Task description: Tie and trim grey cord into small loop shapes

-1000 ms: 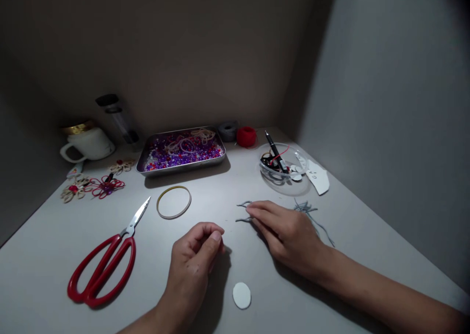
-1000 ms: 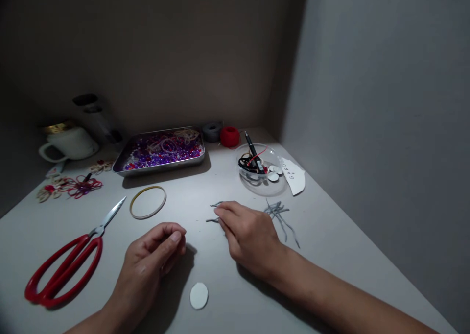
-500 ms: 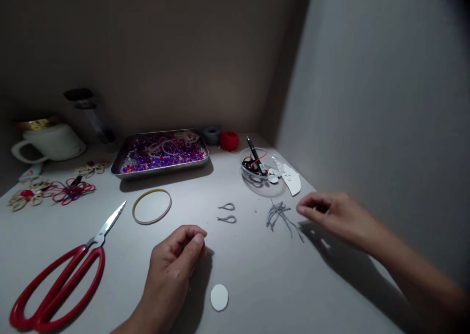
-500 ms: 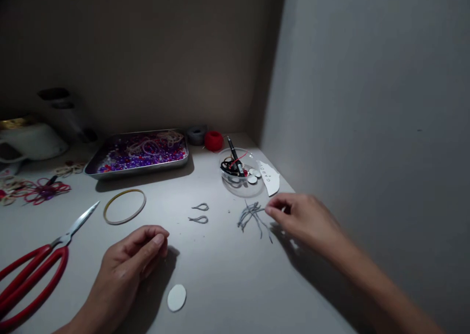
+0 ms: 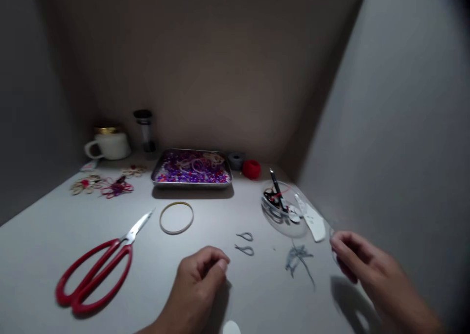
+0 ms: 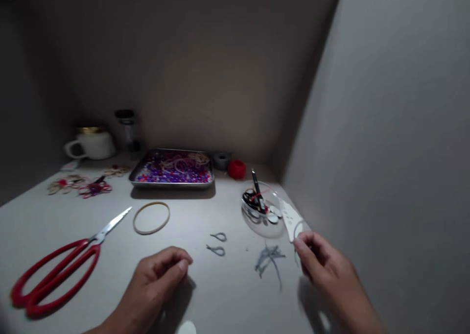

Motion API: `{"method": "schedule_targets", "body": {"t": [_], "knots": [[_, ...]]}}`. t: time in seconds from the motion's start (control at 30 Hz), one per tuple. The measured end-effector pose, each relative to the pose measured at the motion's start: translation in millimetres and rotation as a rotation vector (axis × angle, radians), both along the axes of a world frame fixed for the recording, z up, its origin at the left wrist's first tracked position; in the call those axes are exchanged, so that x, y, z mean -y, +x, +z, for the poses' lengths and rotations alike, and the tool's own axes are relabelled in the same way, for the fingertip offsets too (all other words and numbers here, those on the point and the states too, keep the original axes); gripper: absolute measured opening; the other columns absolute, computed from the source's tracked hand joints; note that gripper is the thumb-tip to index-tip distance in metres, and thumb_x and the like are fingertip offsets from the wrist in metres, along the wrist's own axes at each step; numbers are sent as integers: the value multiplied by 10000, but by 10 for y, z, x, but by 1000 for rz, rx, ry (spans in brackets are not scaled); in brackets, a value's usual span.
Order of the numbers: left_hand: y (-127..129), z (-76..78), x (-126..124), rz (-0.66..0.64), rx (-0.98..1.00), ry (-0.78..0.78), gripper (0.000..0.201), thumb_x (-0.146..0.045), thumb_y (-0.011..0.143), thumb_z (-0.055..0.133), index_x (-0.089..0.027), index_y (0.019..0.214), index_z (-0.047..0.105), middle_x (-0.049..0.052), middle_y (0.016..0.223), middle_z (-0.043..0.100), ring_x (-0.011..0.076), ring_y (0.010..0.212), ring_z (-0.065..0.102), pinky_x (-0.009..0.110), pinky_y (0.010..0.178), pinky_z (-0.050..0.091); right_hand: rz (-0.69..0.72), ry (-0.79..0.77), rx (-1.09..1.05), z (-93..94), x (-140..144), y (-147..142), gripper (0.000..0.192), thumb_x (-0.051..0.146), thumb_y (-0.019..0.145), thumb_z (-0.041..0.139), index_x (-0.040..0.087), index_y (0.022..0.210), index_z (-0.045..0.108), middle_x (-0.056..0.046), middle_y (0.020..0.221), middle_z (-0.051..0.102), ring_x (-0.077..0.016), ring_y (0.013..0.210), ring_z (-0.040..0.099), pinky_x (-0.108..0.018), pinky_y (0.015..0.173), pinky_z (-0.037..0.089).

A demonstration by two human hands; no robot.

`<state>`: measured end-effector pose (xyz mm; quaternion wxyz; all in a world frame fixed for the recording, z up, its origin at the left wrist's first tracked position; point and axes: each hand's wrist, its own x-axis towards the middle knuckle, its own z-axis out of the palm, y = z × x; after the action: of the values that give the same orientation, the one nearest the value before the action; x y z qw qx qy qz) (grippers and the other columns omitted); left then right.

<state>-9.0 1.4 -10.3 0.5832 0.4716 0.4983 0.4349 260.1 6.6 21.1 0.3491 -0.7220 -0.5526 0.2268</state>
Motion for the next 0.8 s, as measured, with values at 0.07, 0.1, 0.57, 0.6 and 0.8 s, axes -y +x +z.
{"method": "schedule_targets", "body": {"t": [0.07, 0.1, 0.57, 0.6, 0.8], "knots": [[12, 11, 0, 18, 38, 26, 199, -328, 711, 621, -134, 674, 637, -32, 502, 451, 68, 433, 304, 195, 403, 208, 138, -113, -395, -18, 6, -353, 330, 536, 759, 491, 207, 730, 473, 60, 509, 399, -102, 429, 373, -213, 415, 308], [12, 20, -3, 19, 43, 40, 224, -343, 710, 623, -122, 684, 657, -19, 517, 473, 67, 430, 305, 200, 404, 213, 198, -214, -510, -51, 17, -568, 344, 543, 727, 544, 210, 712, 456, 80, 486, 366, -86, 398, 352, -195, 387, 271], [41, -53, -89, 96, -14, 82, 185, -253, 680, 618, -128, 549, 585, -32, 459, 457, 82, 432, 354, 207, 438, 291, 453, -44, -505, -403, 26, -1325, 264, 392, 745, 584, 157, 626, 568, 7, 569, 508, -124, 544, 457, -228, 501, 383], [42, -62, -86, 103, -27, 88, 186, -251, 681, 622, -134, 547, 567, -36, 458, 451, 82, 434, 355, 204, 440, 294, 451, -68, -525, -402, 32, -1321, 254, 387, 739, 594, 154, 639, 575, 9, 566, 507, -122, 535, 457, -227, 492, 386], [74, 23, -39, 39, -12, 65, 233, -277, 754, 584, -146, 570, 529, -29, 453, 485, 75, 409, 364, 195, 432, 303, 297, -173, -738, -349, 21, -1351, 365, 484, 697, 606, 126, 767, 622, 12, 597, 538, -52, 344, 402, -188, 329, 320]]}}
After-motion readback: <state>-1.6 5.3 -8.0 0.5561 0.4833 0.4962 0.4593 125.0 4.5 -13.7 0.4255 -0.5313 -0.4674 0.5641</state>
